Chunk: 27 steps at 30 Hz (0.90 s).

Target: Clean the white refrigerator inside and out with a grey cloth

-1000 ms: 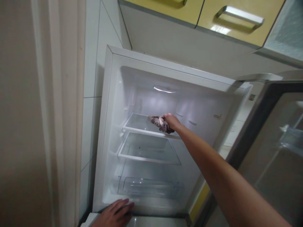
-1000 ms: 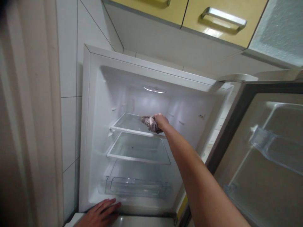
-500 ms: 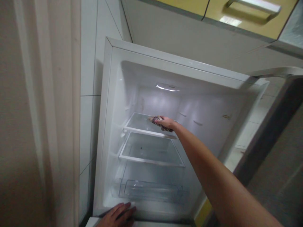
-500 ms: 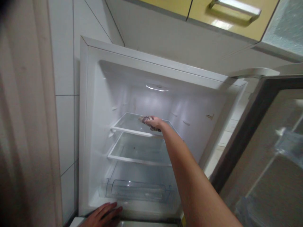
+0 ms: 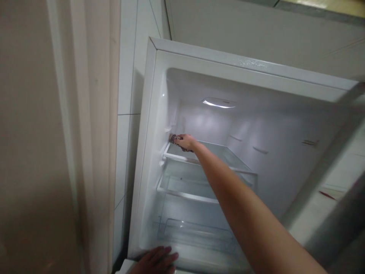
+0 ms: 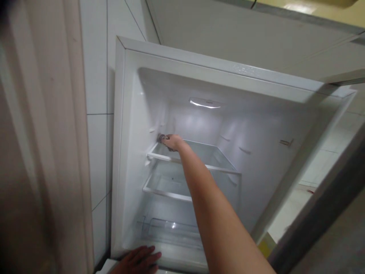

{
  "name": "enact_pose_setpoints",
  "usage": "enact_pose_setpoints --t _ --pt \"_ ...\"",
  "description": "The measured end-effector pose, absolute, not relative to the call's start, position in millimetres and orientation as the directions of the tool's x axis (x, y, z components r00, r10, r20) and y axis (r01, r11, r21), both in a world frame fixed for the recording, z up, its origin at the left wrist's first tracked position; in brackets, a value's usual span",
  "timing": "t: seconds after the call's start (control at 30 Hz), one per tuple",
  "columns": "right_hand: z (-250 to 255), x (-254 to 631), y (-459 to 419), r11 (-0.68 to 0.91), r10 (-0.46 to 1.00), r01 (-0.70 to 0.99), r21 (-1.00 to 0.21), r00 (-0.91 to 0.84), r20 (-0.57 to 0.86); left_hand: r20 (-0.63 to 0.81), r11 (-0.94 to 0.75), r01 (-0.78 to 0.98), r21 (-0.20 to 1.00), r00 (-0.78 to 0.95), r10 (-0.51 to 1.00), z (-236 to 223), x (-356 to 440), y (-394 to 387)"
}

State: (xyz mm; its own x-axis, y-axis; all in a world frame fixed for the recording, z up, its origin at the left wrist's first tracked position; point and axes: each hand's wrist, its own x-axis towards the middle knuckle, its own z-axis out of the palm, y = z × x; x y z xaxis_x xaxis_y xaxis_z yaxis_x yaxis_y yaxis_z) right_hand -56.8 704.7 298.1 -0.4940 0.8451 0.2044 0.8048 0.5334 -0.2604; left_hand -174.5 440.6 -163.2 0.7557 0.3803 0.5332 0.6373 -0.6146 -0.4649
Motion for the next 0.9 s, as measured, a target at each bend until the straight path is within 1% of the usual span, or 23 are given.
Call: enact_pose_setpoints --t 0.07,0.13,0.27,0.37,0.43,0.5,0.57,0.7,0.83,0.9 --pt "298 -56 687 0.565 0.824 0.785 -0.254 -0.525 0.211 0.498 -0.635 0.634 -0.442 0.762 0.414 -167 -173 440" --pt "299 -43 668 0.601 0.799 0.759 -0.252 -0.557 0.228 0.450 -0.666 0.639 -0.384 0.759 0.470 -169 -172 439" --pt "301 -2 642 0.645 0.764 0.715 -0.270 -0.596 0.248 0.285 -0.697 0.696 -0.172 0.712 0.641 -171 -168 434" --pt "302 28 640 0.616 0.787 0.736 -0.280 -0.562 0.254 0.157 -0.670 0.741 -0.037 0.667 0.729 -167 -167 430" --pt "302 45 647 0.563 0.824 0.778 -0.277 -0.503 0.263 0.123 -0.669 0.743 -0.007 0.665 0.737 -165 -168 428" --pt "301 60 658 0.497 0.861 0.825 -0.269 -0.430 0.273 0.169 -0.691 0.722 -0.022 0.684 0.709 -163 -171 428" --pt "299 72 669 0.426 0.891 0.868 -0.256 -0.354 0.283 0.274 -0.712 0.697 -0.083 0.703 0.656 -163 -172 428" --pt "298 89 692 0.251 0.937 0.940 -0.229 -0.177 0.302 0.456 -0.688 0.669 -0.281 0.724 0.518 -161 -174 429" --pt "297 100 718 0.056 0.950 0.969 -0.242 0.023 0.310 0.535 -0.620 0.633 -0.464 0.758 0.373 -156 -174 438" --pt "296 105 732 -0.018 0.942 0.966 -0.258 0.103 0.319 0.562 -0.584 0.624 -0.519 0.764 0.317 -157 -174 444"
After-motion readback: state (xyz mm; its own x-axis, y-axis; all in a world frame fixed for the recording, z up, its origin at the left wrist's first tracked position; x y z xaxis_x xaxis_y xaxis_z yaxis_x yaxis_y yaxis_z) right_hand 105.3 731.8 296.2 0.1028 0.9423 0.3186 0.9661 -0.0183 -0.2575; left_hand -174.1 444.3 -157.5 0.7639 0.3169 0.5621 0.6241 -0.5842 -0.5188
